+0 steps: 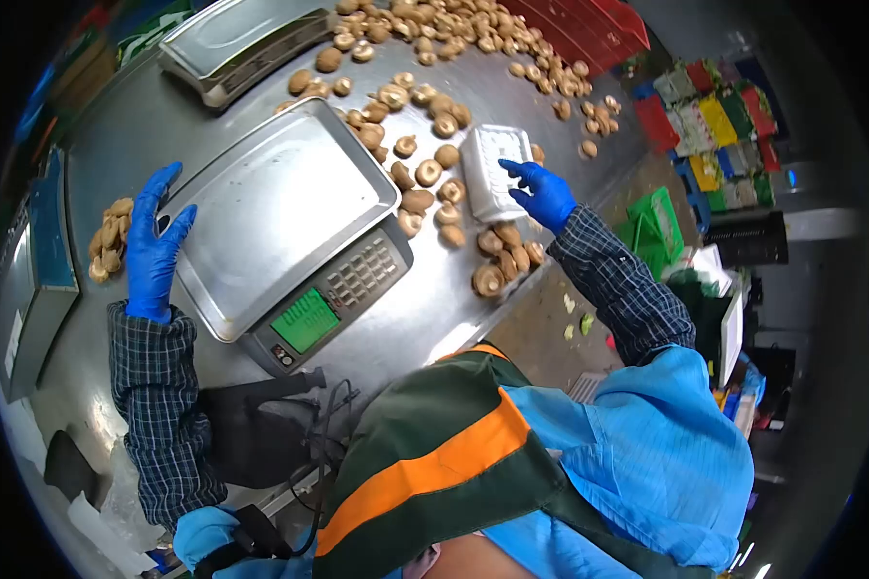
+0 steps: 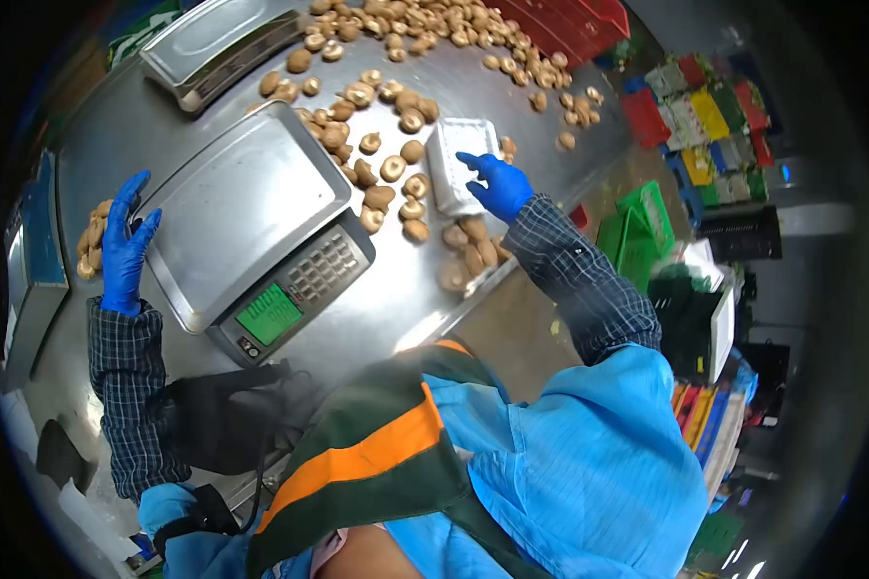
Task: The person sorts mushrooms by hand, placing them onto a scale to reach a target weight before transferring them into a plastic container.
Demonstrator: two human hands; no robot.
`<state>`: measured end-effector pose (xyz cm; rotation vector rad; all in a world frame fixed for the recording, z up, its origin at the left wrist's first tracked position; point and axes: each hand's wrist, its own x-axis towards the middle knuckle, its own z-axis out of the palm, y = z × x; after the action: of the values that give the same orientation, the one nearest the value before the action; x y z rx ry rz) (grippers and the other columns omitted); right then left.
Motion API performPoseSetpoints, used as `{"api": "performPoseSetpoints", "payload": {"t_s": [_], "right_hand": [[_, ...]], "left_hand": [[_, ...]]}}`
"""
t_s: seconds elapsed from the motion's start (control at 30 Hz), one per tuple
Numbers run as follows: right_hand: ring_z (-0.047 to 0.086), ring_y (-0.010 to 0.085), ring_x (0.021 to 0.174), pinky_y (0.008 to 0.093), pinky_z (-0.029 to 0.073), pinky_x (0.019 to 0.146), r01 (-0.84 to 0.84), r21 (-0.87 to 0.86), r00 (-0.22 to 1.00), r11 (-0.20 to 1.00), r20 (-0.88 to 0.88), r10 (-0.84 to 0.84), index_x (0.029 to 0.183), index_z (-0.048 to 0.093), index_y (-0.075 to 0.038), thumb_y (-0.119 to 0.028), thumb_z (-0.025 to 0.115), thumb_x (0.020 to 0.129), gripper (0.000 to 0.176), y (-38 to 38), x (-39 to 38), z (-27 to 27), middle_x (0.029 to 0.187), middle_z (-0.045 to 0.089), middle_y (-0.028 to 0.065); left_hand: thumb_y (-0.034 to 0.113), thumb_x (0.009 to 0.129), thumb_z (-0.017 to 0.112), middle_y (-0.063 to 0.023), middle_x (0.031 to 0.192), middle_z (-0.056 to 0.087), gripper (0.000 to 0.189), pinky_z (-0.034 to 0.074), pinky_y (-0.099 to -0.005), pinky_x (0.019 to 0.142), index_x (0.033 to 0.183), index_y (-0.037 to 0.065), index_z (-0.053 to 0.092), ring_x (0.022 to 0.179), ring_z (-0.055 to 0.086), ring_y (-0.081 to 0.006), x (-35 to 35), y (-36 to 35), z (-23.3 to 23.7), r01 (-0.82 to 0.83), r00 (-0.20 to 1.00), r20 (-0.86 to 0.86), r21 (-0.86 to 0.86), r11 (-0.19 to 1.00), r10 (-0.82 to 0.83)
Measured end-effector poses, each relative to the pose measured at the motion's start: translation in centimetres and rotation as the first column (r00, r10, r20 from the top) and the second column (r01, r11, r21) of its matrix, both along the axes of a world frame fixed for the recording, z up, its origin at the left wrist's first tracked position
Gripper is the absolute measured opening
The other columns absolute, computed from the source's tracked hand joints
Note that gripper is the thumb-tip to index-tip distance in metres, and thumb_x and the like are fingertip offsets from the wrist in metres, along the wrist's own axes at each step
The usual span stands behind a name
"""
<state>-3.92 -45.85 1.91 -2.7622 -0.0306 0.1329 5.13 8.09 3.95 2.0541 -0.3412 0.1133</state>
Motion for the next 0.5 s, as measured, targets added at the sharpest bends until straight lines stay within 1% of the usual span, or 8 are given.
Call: {"api": "performPoseSetpoints", "payload": {"t_s": [0.03, 0.1, 0.13, 0.23, 0.27, 0.3, 0.37, 0.5], "right_hand": [[0.062, 0.0276, 0.090, 0.0378, 0.051, 0.077, -0.122, -0.203, 0.992, 0.972, 0.015, 0.128, 0.127, 0.052, -0.021, -0.018, 0.062, 0.081, 0.048, -1.6, -1.4, -0.8, 0.105, 0.061, 0.0102], [0.062, 0.0297, 0.088, 0.0393, 0.051, 0.074, -0.270, -0.329, 0.963, 0.905, -0.074, 0.261, 0.126, 0.052, -0.020, -0.021, 0.060, 0.082, 0.045, -4.0, -3.3, -2.9, 0.103, 0.060, 0.0101], [0.062, 0.0297, 0.088, 0.0393, 0.051, 0.074, -0.273, -0.314, 0.957, 0.909, 0.004, 0.289, 0.126, 0.052, -0.020, -0.021, 0.060, 0.082, 0.045, -4.8, -3.3, -4.8, 0.103, 0.060, 0.0101], [0.064, 0.0285, 0.082, 0.0383, 0.052, 0.068, -0.240, -0.415, 0.971, 0.878, -0.112, 0.213, 0.103, 0.064, -0.015, -0.018, 0.054, 0.081, 0.024, -4.5, -3.1, -4.7, 0.089, 0.063, 0.0102], [0.065, 0.0280, 0.077, 0.0378, 0.052, 0.064, -0.269, -0.377, 0.961, 0.886, -0.043, 0.273, 0.090, 0.066, -0.013, -0.015, 0.053, 0.080, 0.017, -4.9, -2.8, -4.7, 0.083, 0.064, 0.0106], [0.065, 0.0280, 0.077, 0.0378, 0.052, 0.064, -0.255, -0.363, 0.965, 0.896, -0.036, 0.260, 0.090, 0.066, -0.013, -0.015, 0.053, 0.080, 0.017, -5.0, -2.3, -4.4, 0.083, 0.064, 0.0106], [0.066, 0.0286, 0.075, 0.0381, 0.053, 0.062, -0.344, -0.413, 0.938, 0.843, -0.200, 0.284, 0.086, 0.067, -0.012, -0.015, 0.054, 0.079, 0.016, -5.1, -1.0, -4.3, 0.081, 0.065, 0.0109], [0.065, 0.0292, 0.068, 0.0387, 0.052, 0.060, -0.477, -0.370, 0.873, 0.797, -0.095, 0.478, 0.080, 0.068, -0.010, -0.020, 0.056, 0.078, 0.016, -5.7, -0.6, -4.9, 0.075, 0.066, 0.0121]], "left_hand": [[0.012, 0.083, 0.064, -0.0073, 0.133, 0.047, 0.051, 0.030, -0.0360, 0.106, 0.132, 0.008, 0.048, 0.124, 0.041, -0.0212, -0.3, -1.5, 0.6, 0.020, 0.998, -0.062, 0.003, 1.000, -0.020], [0.013, 0.082, 0.065, -0.0064, 0.134, 0.047, 0.051, 0.031, -0.0355, 0.104, 0.131, 0.010, 0.049, 0.123, 0.042, -0.0203, -1.0, -4.4, 0.9, 0.060, 0.995, -0.081, 0.017, 0.998, -0.058], [0.014, 0.082, 0.065, -0.0054, 0.134, 0.048, 0.051, 0.031, -0.0347, 0.103, 0.130, 0.011, 0.050, 0.123, 0.042, -0.0196, -3.5, -6.4, 1.1, 0.050, 0.998, -0.042, 0.031, 0.998, -0.048], [0.015, 0.082, 0.065, -0.0025, 0.134, 0.048, 0.049, 0.032, -0.0342, 0.101, 0.129, 0.014, 0.051, 0.123, 0.041, -0.0181, -3.6, -9.8, 1.2, 0.123, 0.989, -0.087, 0.042, 0.992, -0.119], [0.018, 0.081, 0.067, -0.0026, 0.135, 0.046, 0.050, 0.034, -0.0392, 0.100, 0.129, 0.018, 0.052, 0.122, 0.042, -0.0214, -3.7, -10.9, 1.4, 0.142, 0.984, -0.115, 0.056, 0.988, -0.134], [0.021, 0.079, 0.069, -0.0027, 0.137, 0.044, 0.051, 0.036, -0.0443, 0.098, 0.128, 0.022, 0.053, 0.122, 0.044, -0.0248, -3.7, -12.1, 1.8, 0.163, 0.978, -0.142, 0.069, 0.984, -0.152], [0.021, 0.079, 0.069, -0.0031, 0.138, 0.043, 0.052, 0.036, -0.0448, 0.098, 0.129, 0.022, 0.053, 0.122, 0.043, -0.0252, -5.2, -14.8, 2.6, 0.152, 0.981, -0.137, 0.104, 0.983, -0.138], [0.020, 0.079, 0.068, -0.0049, 0.139, 0.041, 0.052, 0.036, -0.0436, 0.099, 0.129, 0.021, 0.052, 0.123, 0.043, -0.0261, -4.7, -18.3, 3.1, 0.224, 0.960, -0.196, 0.117, 0.968, -0.199]]}}
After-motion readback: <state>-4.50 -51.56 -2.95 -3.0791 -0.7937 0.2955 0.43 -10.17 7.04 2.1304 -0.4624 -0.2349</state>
